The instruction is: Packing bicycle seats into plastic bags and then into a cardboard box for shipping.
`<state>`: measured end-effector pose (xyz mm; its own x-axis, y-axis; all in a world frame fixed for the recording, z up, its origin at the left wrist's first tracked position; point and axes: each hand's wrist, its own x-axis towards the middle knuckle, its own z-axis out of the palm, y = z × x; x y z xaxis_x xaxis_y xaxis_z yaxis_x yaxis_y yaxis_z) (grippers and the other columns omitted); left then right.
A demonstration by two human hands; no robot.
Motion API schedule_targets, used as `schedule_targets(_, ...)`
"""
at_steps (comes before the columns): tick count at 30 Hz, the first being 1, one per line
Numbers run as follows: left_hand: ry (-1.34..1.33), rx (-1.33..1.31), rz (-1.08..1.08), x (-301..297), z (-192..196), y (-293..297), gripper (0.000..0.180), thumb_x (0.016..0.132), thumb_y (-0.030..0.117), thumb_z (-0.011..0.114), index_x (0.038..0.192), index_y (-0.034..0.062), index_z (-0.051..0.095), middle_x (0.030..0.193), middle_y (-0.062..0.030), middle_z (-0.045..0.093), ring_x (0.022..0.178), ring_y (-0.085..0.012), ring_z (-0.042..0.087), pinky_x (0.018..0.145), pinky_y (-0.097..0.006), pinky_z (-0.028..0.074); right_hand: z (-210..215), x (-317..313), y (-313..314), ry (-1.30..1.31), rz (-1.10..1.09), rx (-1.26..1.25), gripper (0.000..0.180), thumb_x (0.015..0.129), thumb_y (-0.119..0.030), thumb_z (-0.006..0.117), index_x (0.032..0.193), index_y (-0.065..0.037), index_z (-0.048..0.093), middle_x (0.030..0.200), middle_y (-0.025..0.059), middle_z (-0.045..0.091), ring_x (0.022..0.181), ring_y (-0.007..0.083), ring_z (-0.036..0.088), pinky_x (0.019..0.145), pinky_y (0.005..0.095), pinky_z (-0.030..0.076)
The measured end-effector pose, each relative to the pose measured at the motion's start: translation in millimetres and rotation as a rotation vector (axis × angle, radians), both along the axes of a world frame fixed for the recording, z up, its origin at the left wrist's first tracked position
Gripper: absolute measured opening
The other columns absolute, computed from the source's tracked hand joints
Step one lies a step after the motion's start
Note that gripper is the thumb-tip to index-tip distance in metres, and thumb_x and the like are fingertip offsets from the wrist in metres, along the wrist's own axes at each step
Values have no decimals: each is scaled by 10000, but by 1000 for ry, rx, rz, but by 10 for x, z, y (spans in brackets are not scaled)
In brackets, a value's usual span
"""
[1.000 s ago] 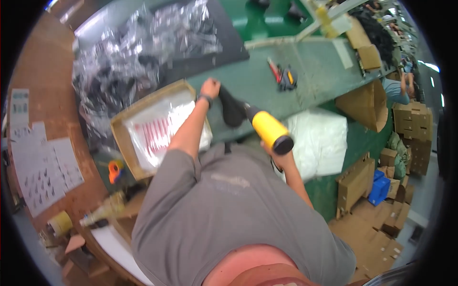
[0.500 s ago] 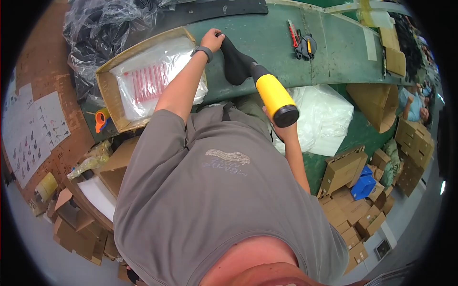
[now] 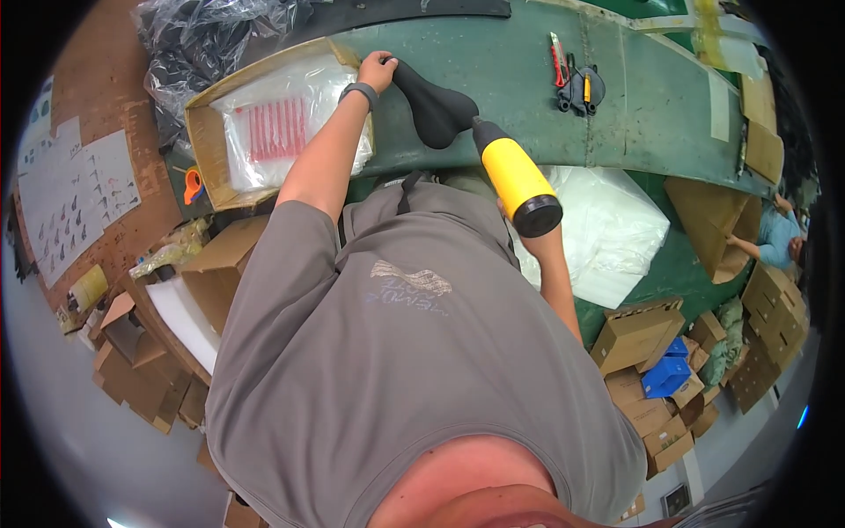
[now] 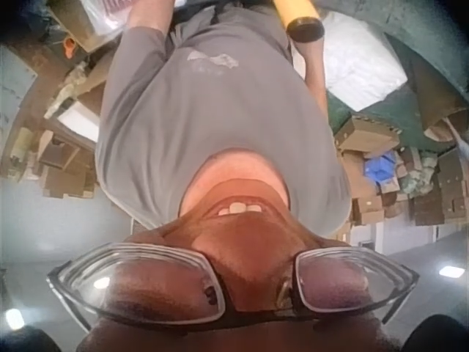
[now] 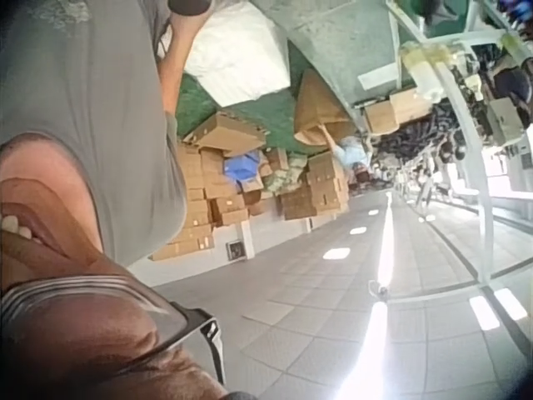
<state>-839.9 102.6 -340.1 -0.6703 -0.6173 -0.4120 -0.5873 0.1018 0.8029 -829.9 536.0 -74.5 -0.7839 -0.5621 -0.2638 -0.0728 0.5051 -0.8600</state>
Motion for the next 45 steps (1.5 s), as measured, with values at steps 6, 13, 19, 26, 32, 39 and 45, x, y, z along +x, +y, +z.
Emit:
schedule_targets(6,-61,30,134,270,-89,31,451,961,261,708,1326,-1,659,1269,-210,714,1185,-317,684,1036,-385,520,44,-409,274,-170,151,38,234,911,-165,824,1043,-33,683,841,13,661,639,113,600,587,300,503)
schedule_targets(13,-120,148,69,363,-39,-2,529,1013,297,668,1483,92,532,1386,-99,604,1205,-236,594,948,-429,539,58,-603,541,-599,-12,130,330,868,-137,840,1131,2,696,962,83,755,817,179,733,747,328,567)
schedule_targets(19,-145,164,107,332,16,22,531,1018,281,654,1496,94,519,1424,-116,584,1262,-268,579,965,-460,544,-87,-733,679,-358,99,123,348,868,-115,825,1169,10,704,1015,116,775,932,235,761,839,358,577)
schedule_targets(26,-144,268,172,279,375,195,522,1008,286,671,1472,98,521,1374,-100,595,1188,-250,597,913,-440,557,-26,-704,485,-78,155,-16,409,860,-216,876,1138,21,692,925,81,759,865,237,752,828,363,585)
schedule_targets(32,-130,290,174,329,474,252,531,960,255,715,1423,55,552,1338,-137,620,1167,-268,626,883,-407,569,-203,-750,-39,-305,140,20,395,801,-192,886,1073,15,686,884,87,745,855,228,731,796,352,577)
schedule_targets(39,-140,283,136,395,573,241,456,976,291,719,1358,86,578,1230,-66,644,1055,-195,636,878,-381,544,-86,-560,-43,-216,0,-51,319,743,-54,790,1046,23,726,1013,155,775,977,226,752,889,355,568)
schedule_targets(45,-104,243,162,503,537,230,494,957,258,733,1347,-6,584,1181,-134,664,961,-214,661,756,-345,556,-154,-485,297,-244,19,128,486,822,-283,909,1135,9,677,898,69,734,814,188,718,761,354,586)
